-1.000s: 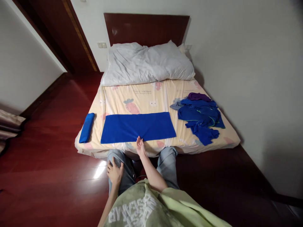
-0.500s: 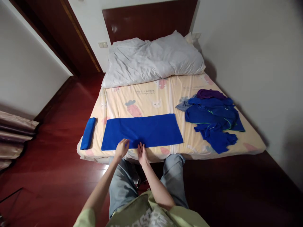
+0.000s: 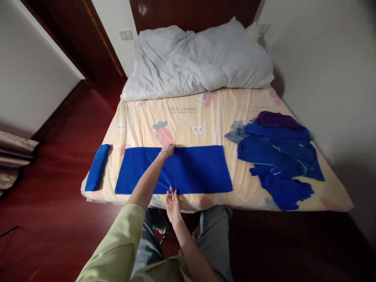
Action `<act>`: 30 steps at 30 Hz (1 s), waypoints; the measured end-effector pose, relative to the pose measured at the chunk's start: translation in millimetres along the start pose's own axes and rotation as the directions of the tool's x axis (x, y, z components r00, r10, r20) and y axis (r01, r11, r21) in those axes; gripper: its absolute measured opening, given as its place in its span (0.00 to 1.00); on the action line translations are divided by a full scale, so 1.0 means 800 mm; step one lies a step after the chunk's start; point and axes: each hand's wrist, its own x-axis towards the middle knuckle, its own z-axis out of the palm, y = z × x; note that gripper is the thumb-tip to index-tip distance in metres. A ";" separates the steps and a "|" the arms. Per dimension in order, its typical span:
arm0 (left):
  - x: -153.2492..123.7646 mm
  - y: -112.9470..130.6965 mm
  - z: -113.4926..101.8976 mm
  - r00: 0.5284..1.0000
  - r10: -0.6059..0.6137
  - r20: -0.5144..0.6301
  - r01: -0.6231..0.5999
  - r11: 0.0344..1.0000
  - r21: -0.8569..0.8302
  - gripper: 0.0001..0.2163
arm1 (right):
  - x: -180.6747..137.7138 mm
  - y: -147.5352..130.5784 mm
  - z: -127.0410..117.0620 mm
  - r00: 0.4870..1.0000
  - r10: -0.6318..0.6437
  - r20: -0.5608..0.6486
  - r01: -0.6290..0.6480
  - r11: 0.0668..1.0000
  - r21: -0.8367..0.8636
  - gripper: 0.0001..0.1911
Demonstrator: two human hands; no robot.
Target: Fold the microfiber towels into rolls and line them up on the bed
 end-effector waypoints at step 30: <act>-0.146 0.019 -0.169 0.880 -0.089 -0.466 -0.197 0.825 -0.530 0.18 | -0.107 -0.129 0.045 0.853 -0.446 0.271 0.520 0.777 -0.356 0.30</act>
